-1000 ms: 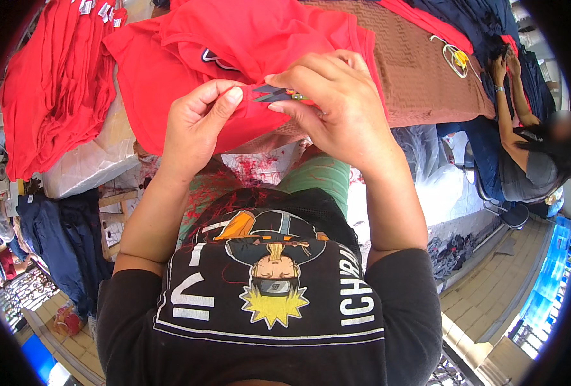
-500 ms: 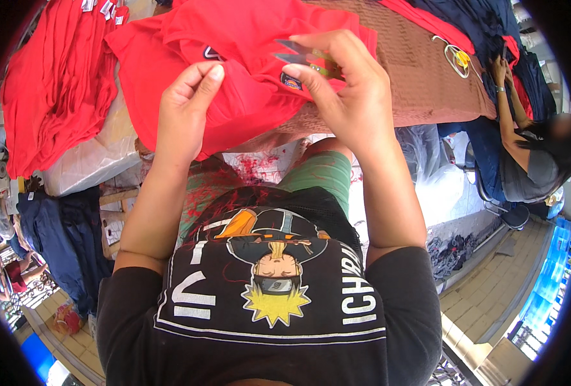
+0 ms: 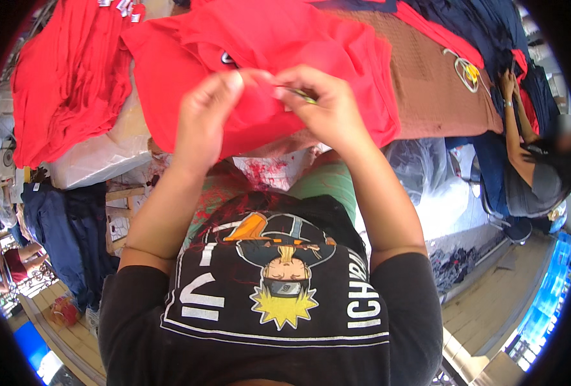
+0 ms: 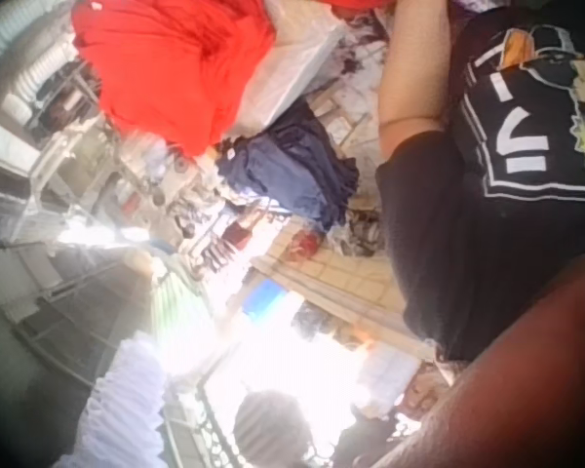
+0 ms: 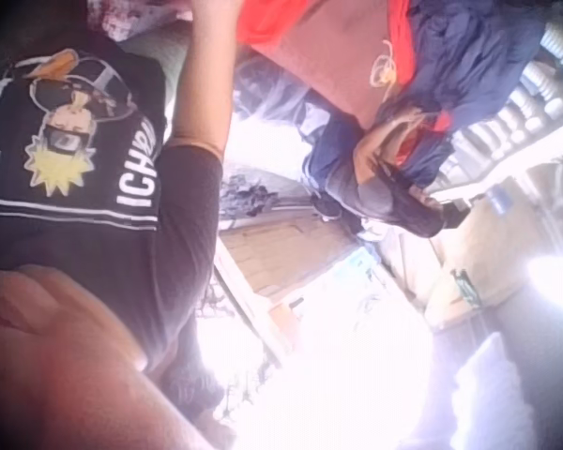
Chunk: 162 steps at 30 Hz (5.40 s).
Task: The person uses small shears to trim excess threads from red t-shirts, turning them over and inspecting different sections of the garment before placing them in a pile.
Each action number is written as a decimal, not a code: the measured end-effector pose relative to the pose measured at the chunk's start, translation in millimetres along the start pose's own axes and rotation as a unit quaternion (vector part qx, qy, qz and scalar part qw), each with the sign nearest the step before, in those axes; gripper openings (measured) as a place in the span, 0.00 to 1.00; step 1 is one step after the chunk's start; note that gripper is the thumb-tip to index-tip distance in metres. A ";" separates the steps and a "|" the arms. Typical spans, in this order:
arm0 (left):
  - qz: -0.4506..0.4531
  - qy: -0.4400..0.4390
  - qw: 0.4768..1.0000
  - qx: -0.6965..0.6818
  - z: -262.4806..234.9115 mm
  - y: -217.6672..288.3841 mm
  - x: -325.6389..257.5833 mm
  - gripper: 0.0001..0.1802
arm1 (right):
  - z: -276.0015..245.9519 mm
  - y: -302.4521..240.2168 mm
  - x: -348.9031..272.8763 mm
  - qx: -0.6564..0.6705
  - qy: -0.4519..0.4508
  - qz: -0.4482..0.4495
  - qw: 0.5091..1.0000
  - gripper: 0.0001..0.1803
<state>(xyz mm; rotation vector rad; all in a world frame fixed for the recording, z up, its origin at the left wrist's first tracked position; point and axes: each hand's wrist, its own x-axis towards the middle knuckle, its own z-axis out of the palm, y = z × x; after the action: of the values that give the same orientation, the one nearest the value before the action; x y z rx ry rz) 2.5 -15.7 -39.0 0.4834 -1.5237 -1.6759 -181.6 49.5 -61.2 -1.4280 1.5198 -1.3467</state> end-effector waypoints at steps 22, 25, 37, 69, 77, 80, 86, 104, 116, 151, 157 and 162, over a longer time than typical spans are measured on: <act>0.121 0.037 0.911 0.393 -46.5 34.5 25.2 0.11 | -188.9 22.1 23.8 -0.132 0.363 -0.069 0.920 0.16; 0.040 0.133 0.949 0.282 -65.2 24.5 25.7 0.09 | -143.2 3.9 -5.3 -0.149 0.321 -0.020 0.935 0.11; 0.227 -0.058 0.797 0.557 -9.9 -61.7 33.9 0.13 | 8.4 14.4 -9.1 -0.232 0.057 0.129 0.962 0.16; 0.214 -0.069 0.808 0.545 -8.4 -57.4 12.6 0.11 | 0.2 9.5 -28.1 -0.287 0.030 -0.089 0.953 0.20; 0.129 -0.062 0.895 0.423 -6.4 -65.3 18.7 0.06 | -9.1 24.4 -16.9 -0.274 -0.002 -0.100 0.957 0.17; 0.116 -0.059 0.903 0.409 -3.3 -63.8 17.9 0.06 | -7.8 13.8 -14.0 -0.309 -0.018 -0.101 0.946 0.17; 0.000 -0.090 0.908 0.409 -1.6 -56.7 17.7 0.08 | -8.8 2.9 -10.1 -0.260 -0.014 -0.097 0.961 0.11; -0.073 -0.128 0.938 0.314 -10.5 -46.8 21.6 0.10 | -23.0 -17.7 -7.7 -0.327 -0.130 -0.110 0.930 0.08; -0.074 -0.105 0.951 0.282 -11.1 -49.9 20.9 0.10 | -14.4 -19.3 -5.0 -0.308 -0.134 -0.110 0.935 0.08; 0.168 -0.110 0.936 0.288 0.6 -66.6 18.4 0.05 | -11.3 4.8 -37.9 -0.084 -0.034 0.125 0.988 0.06; 0.246 -0.124 0.856 0.436 1.0 -59.7 18.7 0.06 | -16.2 -19.6 -35.4 -0.290 -0.031 0.005 0.957 0.09; 0.162 -0.123 0.871 0.447 3.4 -56.0 16.9 0.06 | -14.8 -25.0 -30.2 -0.291 0.008 -0.023 0.956 0.11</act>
<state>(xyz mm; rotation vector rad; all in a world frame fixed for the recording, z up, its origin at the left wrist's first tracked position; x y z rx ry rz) -27.1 -29.1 -87.7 0.4428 -2.3968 -0.7103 -182.0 85.1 -39.2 -1.8072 2.0101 -0.9672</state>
